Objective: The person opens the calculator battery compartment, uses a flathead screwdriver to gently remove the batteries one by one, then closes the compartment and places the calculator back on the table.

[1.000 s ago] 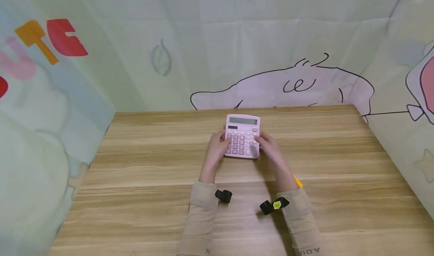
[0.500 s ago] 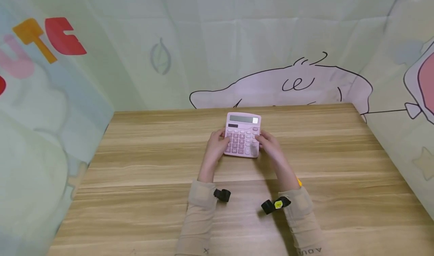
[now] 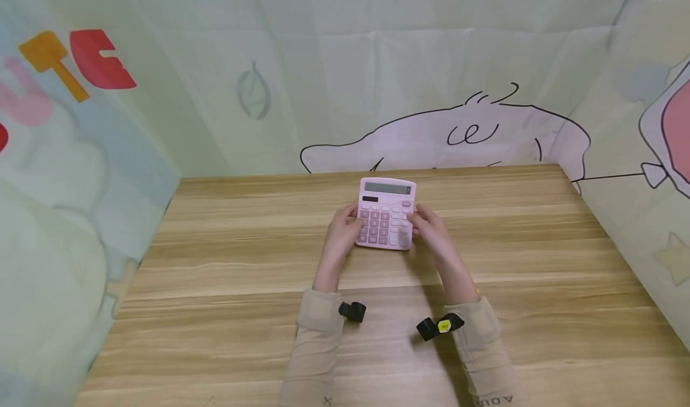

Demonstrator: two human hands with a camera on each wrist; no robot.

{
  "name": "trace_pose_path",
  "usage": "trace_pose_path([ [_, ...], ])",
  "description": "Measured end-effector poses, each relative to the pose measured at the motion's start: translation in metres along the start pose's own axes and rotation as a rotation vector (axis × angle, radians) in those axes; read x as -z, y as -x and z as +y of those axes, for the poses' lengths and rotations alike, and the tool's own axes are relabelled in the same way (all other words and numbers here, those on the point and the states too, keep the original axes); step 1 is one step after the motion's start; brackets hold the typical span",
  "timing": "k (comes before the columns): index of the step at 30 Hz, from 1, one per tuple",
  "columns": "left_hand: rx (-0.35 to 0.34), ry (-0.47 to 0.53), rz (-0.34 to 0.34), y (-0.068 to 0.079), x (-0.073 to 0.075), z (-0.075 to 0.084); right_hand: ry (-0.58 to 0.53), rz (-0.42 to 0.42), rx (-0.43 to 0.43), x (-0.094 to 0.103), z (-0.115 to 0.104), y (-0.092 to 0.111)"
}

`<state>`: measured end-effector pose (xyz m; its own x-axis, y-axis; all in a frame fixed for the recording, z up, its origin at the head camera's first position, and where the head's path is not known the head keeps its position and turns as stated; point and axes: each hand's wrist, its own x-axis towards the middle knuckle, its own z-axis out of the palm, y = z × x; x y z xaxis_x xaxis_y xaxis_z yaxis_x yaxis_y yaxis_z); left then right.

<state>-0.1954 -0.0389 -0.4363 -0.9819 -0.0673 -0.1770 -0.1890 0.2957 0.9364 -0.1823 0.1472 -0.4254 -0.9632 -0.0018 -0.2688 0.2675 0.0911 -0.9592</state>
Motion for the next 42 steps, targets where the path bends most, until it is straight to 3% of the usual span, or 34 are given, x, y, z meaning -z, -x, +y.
trace_pose_path([
  [20,-0.008,0.028,-0.013,0.007,0.001,0.002,0.032,0.005,0.012,0.001,-0.003,0.004],
  [42,-0.016,0.071,-0.031,0.014,0.005,0.007,-0.022,-0.030,0.037,0.007,-0.009,0.012],
])
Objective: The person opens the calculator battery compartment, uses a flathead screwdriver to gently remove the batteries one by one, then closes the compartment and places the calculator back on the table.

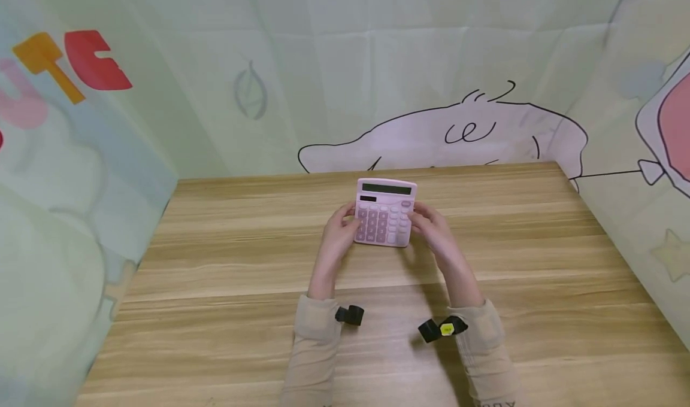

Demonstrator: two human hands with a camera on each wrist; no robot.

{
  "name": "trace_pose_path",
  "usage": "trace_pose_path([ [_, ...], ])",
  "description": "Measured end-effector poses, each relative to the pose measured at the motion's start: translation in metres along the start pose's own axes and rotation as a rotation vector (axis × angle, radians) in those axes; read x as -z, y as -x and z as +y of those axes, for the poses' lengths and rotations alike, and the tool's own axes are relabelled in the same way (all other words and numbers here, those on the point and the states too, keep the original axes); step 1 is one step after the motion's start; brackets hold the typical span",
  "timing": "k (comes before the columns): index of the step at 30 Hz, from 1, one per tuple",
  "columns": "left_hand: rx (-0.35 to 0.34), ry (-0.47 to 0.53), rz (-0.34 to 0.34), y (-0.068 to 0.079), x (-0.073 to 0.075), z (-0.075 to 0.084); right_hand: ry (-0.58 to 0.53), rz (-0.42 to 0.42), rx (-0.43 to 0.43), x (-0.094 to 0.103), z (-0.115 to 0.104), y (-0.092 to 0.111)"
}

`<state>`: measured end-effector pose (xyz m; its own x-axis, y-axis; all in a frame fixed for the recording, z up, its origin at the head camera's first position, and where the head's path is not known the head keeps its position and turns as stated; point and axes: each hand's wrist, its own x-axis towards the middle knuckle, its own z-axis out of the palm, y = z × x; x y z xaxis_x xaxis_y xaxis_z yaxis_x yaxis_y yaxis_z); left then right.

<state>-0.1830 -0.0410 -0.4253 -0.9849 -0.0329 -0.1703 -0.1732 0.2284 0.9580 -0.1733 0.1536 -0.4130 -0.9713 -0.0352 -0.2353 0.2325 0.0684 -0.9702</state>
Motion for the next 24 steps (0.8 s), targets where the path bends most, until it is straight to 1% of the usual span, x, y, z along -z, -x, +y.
trace_pose_path([
  [5,-0.005,0.004,-0.007,0.0016,0.0014,0.0016,-0.037,0.002,0.008,0.0009,-0.0019,0.0010],
  [10,0.003,0.027,-0.015,0.0022,0.0022,0.0014,-0.050,0.010,0.015,0.0014,-0.0043,0.0034],
  [15,-0.010,0.047,-0.023,0.0024,0.0034,0.0014,-0.054,0.018,0.021,0.0010,-0.0051,0.0036],
  [22,0.031,0.047,-0.026,0.0028,0.0046,0.0050,-0.046,0.034,0.035,0.0007,-0.0062,0.0055],
  [24,0.031,0.042,-0.026,0.0030,0.0049,0.0057,-0.040,0.035,0.042,0.0011,-0.0068,0.0068],
])
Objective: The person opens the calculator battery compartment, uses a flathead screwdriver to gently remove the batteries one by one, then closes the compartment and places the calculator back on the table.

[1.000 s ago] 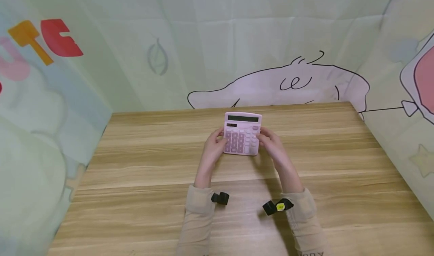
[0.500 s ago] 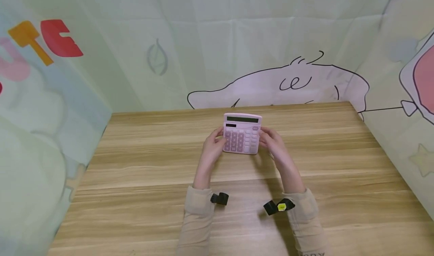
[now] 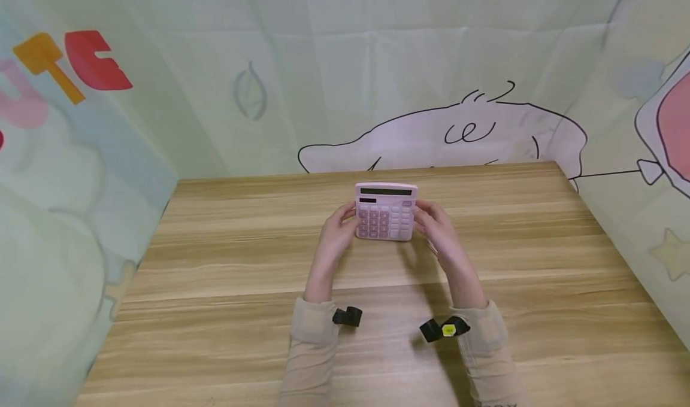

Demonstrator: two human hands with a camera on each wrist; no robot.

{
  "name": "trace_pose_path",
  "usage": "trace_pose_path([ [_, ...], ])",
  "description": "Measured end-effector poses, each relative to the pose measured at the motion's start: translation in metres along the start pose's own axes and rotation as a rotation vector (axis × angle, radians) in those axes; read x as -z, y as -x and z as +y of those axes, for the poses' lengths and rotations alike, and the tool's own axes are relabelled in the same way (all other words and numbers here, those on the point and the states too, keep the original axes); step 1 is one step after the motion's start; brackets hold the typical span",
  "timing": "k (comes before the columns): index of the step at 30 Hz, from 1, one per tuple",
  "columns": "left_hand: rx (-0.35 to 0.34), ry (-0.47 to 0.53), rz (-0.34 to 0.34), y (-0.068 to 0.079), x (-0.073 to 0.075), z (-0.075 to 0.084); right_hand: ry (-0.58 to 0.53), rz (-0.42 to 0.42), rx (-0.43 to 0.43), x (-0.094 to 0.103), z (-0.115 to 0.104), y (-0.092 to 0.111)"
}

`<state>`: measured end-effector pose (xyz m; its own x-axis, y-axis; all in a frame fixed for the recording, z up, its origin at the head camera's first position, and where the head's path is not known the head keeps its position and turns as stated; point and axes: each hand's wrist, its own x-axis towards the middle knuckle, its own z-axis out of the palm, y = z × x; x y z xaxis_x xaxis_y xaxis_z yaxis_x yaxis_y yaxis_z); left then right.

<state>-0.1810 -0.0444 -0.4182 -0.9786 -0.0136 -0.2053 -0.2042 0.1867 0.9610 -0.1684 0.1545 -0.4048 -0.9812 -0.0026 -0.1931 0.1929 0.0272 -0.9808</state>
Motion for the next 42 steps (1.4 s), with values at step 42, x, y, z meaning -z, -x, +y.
trace_pose_path([
  [42,-0.014,0.007,-0.038,0.010,-0.001,0.009,0.218,0.104,0.018,-0.001,-0.013,0.013],
])
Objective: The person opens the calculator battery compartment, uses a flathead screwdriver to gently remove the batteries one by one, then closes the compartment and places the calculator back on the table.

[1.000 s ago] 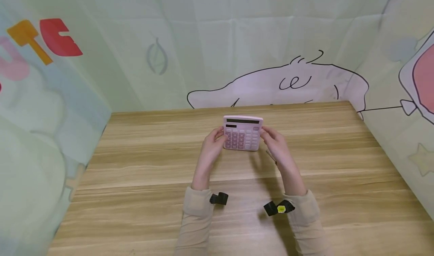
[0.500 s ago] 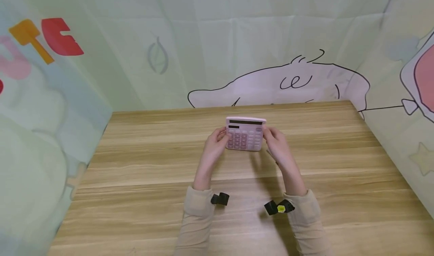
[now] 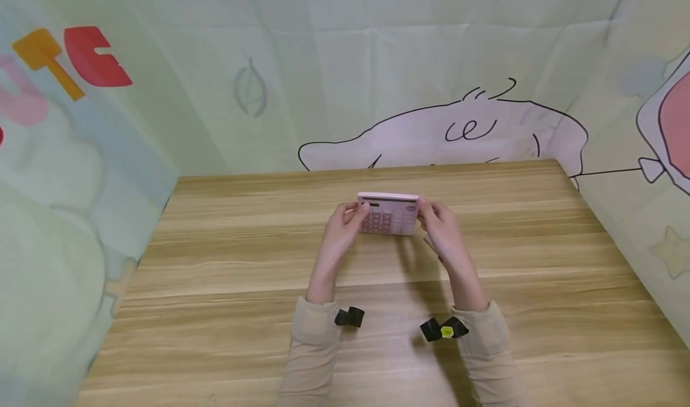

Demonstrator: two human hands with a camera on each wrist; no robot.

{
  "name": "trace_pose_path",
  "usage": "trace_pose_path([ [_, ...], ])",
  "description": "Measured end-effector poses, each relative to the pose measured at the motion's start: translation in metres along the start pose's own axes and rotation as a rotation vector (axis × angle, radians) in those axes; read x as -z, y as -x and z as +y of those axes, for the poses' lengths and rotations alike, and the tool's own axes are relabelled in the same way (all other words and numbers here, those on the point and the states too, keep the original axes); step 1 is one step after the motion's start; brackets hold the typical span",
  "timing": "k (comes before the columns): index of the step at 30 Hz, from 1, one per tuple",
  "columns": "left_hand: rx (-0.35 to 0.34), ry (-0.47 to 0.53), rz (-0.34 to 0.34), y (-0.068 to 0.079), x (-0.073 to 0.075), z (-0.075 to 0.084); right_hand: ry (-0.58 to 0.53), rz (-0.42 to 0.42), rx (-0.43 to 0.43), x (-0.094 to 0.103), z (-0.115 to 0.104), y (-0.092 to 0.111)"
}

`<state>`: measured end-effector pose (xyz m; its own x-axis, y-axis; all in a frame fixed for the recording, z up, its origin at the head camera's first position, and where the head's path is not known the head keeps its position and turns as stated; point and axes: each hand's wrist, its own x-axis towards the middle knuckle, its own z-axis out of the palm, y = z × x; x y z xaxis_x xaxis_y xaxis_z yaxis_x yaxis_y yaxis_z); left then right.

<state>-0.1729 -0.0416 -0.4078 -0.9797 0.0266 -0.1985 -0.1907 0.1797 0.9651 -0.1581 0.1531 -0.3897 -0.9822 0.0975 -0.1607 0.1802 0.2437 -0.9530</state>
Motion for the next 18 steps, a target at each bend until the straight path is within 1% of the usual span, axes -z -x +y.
trace_pose_path([
  [6,0.012,-0.005,0.040,0.0007,0.0001,0.0013,-0.002,0.007,-0.004,-0.0010,-0.0008,0.0005],
  [11,-0.002,-0.008,0.076,0.0016,0.0009,0.0000,-0.032,0.012,-0.003,-0.0010,-0.0011,0.0014],
  [18,-0.004,0.025,0.078,0.0018,0.0018,-0.0014,-0.023,0.044,0.003,-0.0014,0.0001,0.0018],
])
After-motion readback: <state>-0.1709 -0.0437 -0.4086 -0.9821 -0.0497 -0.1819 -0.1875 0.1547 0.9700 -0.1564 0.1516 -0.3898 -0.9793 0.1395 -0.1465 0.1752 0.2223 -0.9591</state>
